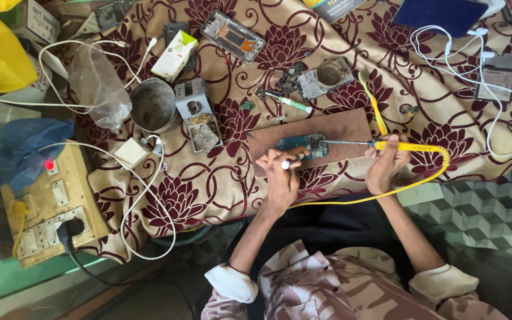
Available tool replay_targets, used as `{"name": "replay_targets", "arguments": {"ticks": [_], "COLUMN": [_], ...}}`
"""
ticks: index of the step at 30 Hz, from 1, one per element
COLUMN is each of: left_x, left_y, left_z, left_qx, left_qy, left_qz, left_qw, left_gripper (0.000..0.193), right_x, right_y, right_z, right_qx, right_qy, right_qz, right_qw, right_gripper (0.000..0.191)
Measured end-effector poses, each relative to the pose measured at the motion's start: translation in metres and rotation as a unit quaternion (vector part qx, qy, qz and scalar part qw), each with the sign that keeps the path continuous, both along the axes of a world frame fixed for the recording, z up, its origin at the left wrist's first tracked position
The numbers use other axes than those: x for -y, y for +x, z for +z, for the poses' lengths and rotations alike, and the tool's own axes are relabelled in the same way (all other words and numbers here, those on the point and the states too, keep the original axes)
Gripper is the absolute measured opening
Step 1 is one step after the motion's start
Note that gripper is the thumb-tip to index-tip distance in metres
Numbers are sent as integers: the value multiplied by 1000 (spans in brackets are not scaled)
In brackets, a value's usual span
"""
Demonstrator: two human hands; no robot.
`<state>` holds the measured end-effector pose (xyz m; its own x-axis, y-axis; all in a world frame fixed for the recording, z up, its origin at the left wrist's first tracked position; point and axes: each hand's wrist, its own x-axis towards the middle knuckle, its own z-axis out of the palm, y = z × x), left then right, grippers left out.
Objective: The person uses a soldering iron and solder wire to work on a small blue circuit board placed on a wooden board. They repeatedly apply the soldering iron to various points on the board while feeding solder with the other hand.
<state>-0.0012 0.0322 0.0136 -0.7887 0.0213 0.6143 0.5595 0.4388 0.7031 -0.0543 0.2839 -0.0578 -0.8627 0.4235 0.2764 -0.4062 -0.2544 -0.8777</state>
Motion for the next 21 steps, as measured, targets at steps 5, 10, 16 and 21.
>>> {"name": "replay_targets", "arguments": {"ticks": [5, 10, 16, 21], "left_x": [-3, -2, -5, -4], "left_y": [-2, -4, -4, -2], "left_z": [-10, -22, -39, -37], "left_qx": [40, 1, 97, 37], "left_qy": [48, -4, 123, 61], "left_qz": [-11, 6, -40, -27], "left_qw": [998, 1000, 987, 997], "left_gripper": [46, 52, 54, 57], "right_x": [1, 1, 4, 3], "right_y": [-1, 0, 2, 2], "right_z": [6, 6, 7, 6], "right_qx": [-16, -23, -18, -15], "right_qy": [-7, 21, -4, 14], "right_qz": [3, 3, 2, 17], "right_qw": [1000, 1000, 1000, 1000], "right_gripper": [27, 25, 25, 25]}}
